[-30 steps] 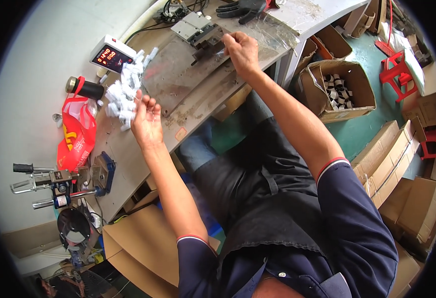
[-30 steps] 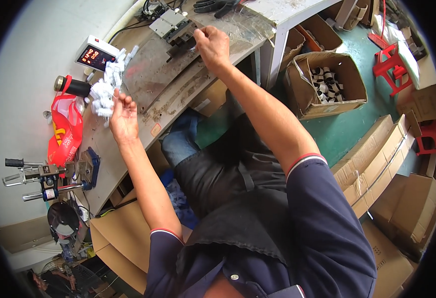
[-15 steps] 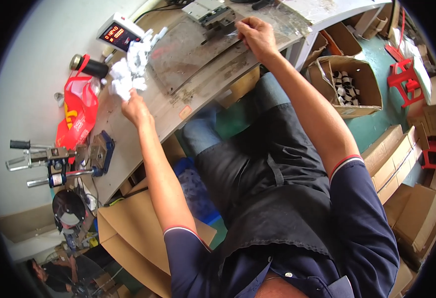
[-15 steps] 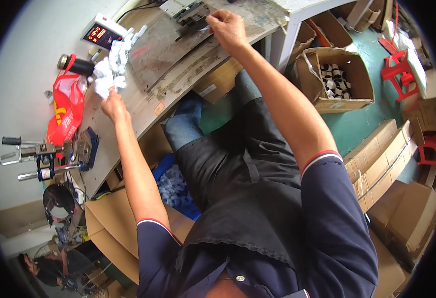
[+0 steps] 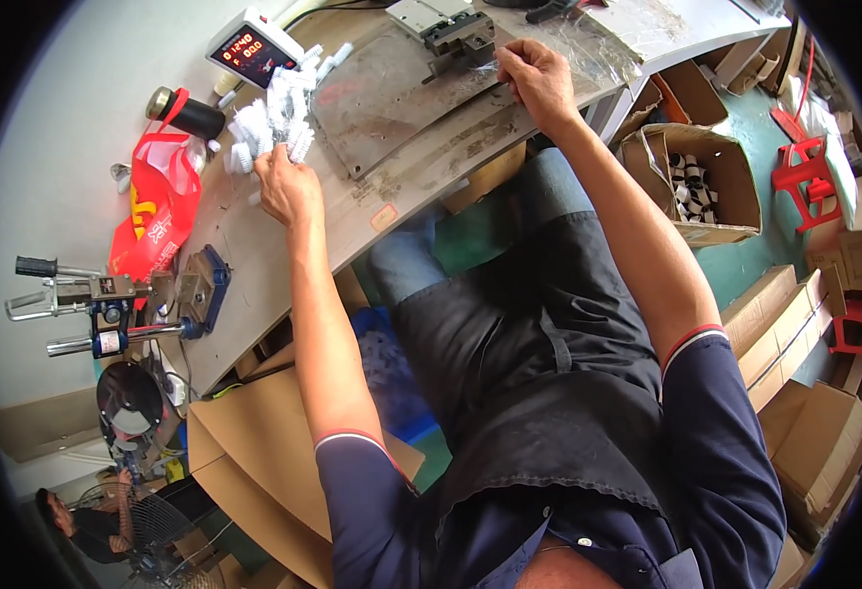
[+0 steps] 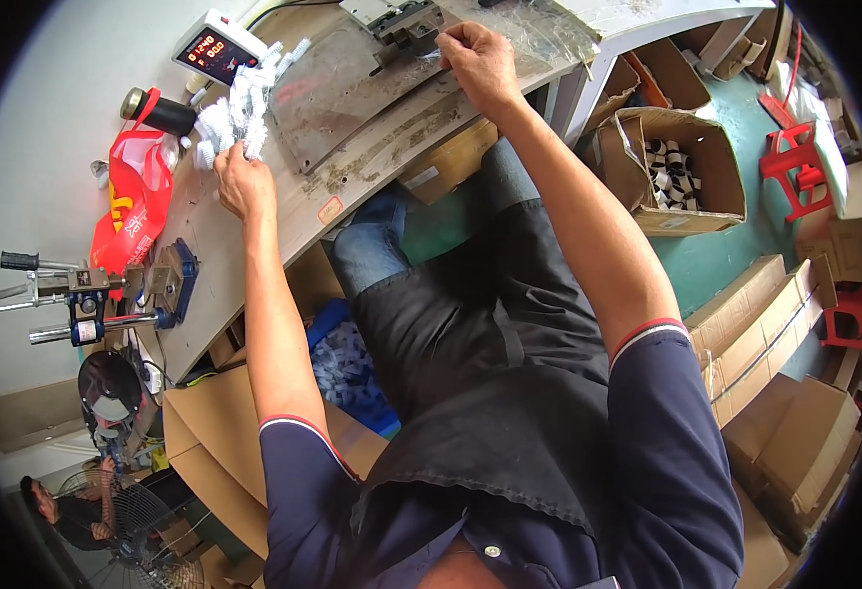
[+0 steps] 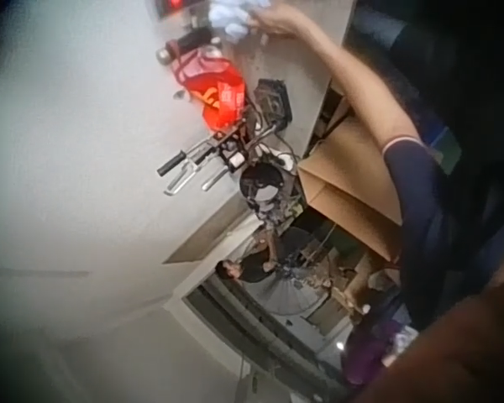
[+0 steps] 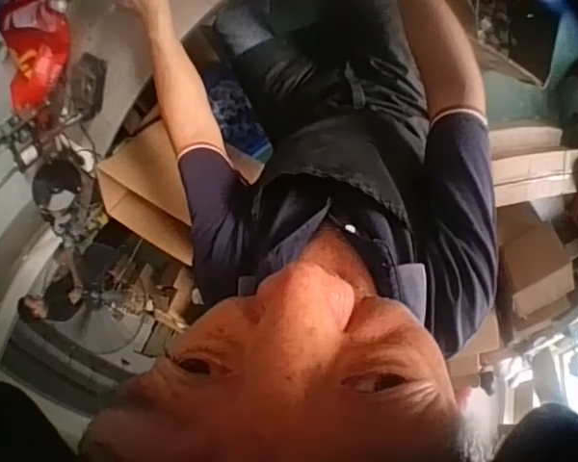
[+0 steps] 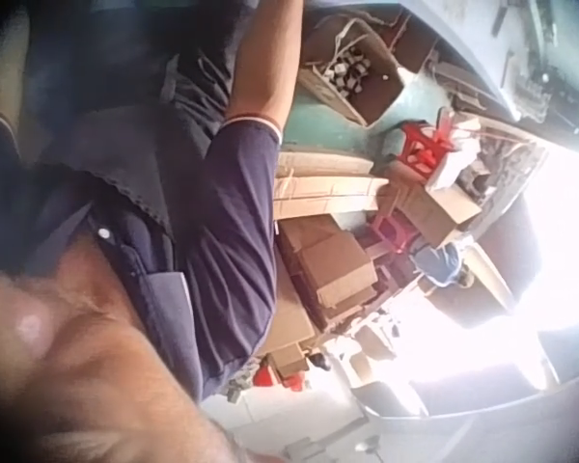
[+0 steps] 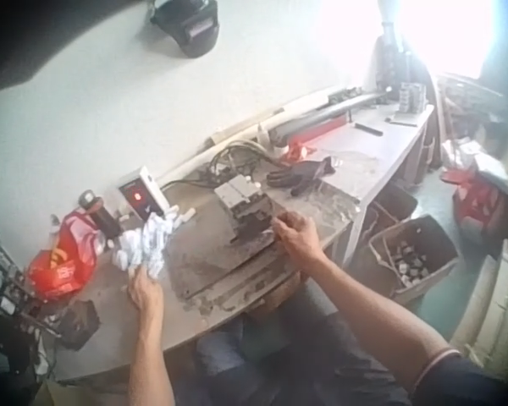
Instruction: Assembling small plastic components using a manual press machine at a workbench.
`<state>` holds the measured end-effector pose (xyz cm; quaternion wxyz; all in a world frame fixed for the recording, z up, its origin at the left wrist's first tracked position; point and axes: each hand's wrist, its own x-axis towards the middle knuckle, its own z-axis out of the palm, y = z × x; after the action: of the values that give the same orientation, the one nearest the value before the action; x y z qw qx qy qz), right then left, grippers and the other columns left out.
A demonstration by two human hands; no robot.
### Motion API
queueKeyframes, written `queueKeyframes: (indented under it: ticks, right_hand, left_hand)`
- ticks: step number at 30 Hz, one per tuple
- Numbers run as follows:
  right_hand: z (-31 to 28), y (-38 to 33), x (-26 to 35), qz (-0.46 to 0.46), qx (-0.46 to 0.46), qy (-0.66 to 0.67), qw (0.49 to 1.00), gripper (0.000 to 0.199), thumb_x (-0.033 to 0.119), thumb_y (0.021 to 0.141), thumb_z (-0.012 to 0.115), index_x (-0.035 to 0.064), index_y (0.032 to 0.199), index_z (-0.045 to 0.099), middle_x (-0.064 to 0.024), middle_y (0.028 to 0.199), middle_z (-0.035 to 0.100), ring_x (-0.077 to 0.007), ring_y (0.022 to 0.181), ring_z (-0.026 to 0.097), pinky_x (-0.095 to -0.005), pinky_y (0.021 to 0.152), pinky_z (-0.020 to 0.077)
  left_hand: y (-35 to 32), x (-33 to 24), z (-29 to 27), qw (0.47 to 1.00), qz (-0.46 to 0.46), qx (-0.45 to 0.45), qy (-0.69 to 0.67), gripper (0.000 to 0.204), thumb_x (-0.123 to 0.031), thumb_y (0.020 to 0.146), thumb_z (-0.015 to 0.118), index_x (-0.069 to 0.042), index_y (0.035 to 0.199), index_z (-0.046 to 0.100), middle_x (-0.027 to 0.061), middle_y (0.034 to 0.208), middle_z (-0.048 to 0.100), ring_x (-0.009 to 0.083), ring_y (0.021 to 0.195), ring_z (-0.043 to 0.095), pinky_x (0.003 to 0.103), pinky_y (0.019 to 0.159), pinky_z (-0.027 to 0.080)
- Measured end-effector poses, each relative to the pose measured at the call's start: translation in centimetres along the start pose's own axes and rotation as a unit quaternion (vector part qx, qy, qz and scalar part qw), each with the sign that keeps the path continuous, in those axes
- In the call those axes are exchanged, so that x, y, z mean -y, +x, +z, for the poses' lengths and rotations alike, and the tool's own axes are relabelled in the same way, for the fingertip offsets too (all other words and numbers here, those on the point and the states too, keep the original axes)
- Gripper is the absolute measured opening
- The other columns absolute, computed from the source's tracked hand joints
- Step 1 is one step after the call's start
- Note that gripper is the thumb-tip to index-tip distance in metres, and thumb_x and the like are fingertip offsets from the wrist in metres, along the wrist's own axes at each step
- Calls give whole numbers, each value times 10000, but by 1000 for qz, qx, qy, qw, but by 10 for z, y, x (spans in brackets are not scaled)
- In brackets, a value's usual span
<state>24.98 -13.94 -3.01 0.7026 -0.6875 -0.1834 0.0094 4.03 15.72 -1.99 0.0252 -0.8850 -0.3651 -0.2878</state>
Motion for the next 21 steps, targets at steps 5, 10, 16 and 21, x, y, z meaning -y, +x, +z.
queueKeyframes:
  ticks: [5,10,16,21]
  right_hand:
    - [1,1,1,-5,0,-13,1000,237,241,978,686,18,1026,748,-6,761,700,-49,639,580,-227,590,486]
    - [-2,9,-11,-21,10,-41,999,215,236,987,695,29,1015,745,21,765,680,-25,606,543,-204,550,451]
    - [3,2,9,28,2,-51,998,241,217,962,676,-17,1010,709,-46,806,657,-121,707,580,-302,633,481]
    - [5,-2,17,13,-4,-95,995,245,227,963,669,-13,984,715,-24,783,643,-116,690,569,-300,621,468]
  left_hand:
    - [3,4,3,999,8,-27,-22,351,-81,872,656,-115,1218,702,64,1239,663,326,1094,681,476,905,542]
    - [7,-9,13,983,115,-95,-107,337,-96,879,642,-110,1210,704,96,1210,690,344,1097,678,483,916,537]
    - [23,-31,23,997,48,47,-38,311,-180,921,649,-163,1222,724,146,1115,739,381,1059,698,498,885,545]
    - [28,-24,32,998,39,31,-35,287,-213,919,674,-154,1189,751,129,1116,753,360,1042,713,482,865,562]
